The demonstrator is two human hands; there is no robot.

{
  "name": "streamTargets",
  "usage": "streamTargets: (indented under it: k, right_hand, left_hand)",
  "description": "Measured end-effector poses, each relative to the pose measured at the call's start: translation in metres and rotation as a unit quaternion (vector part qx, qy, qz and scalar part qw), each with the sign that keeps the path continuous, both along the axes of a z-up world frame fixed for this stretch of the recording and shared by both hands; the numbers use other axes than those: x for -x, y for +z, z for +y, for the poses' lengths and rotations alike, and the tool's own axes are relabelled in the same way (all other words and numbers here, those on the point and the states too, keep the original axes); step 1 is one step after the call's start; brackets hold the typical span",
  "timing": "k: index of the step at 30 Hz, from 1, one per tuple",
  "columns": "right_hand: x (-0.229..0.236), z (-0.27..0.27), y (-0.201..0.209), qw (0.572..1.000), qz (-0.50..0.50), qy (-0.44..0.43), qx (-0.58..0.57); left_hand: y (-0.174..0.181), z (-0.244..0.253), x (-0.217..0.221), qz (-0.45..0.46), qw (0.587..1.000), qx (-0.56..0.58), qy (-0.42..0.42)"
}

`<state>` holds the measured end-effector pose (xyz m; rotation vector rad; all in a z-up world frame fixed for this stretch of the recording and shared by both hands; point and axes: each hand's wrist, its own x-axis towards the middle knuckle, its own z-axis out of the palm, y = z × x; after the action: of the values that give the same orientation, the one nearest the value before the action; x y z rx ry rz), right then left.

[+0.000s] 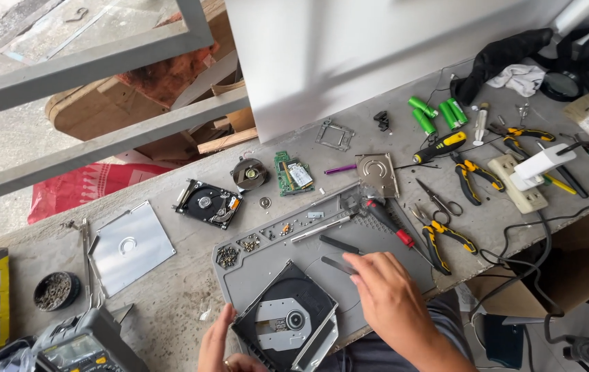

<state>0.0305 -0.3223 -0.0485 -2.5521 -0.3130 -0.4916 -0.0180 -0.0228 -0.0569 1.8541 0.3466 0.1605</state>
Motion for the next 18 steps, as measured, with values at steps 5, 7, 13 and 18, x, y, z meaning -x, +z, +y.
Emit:
streamTargets:
  k: [5, 7, 13, 18]
  right_hand:
    - [0.025, -0.001, -0.005, 0.968, 0.097, -0.007, -0.231]
    - [0.039, -0.005, -0.019, 0.880, 0.213, -0.050, -0.421]
    - [0.056, 0.002, -0.003, 0.833, 0.224, -0.097, -0.497]
    - [0.070, -0.001, -0.005, 0.822, 0.219, -0.112, -0.514]
  left_hand:
    - [-0.034, 0.021, 0.015, 0.053, 0.991, 0.019, -0.122]
    - [-0.038, 0.027, 0.016, 0.062, 0.982, -0.034, -0.177]
    - [-0.062, 0.015, 0.028, -0.049, 0.960, -0.228, -0.155]
    - [-0.042, -0.017, 0.043, -0.013, 0.949, -0.299, -0.098]
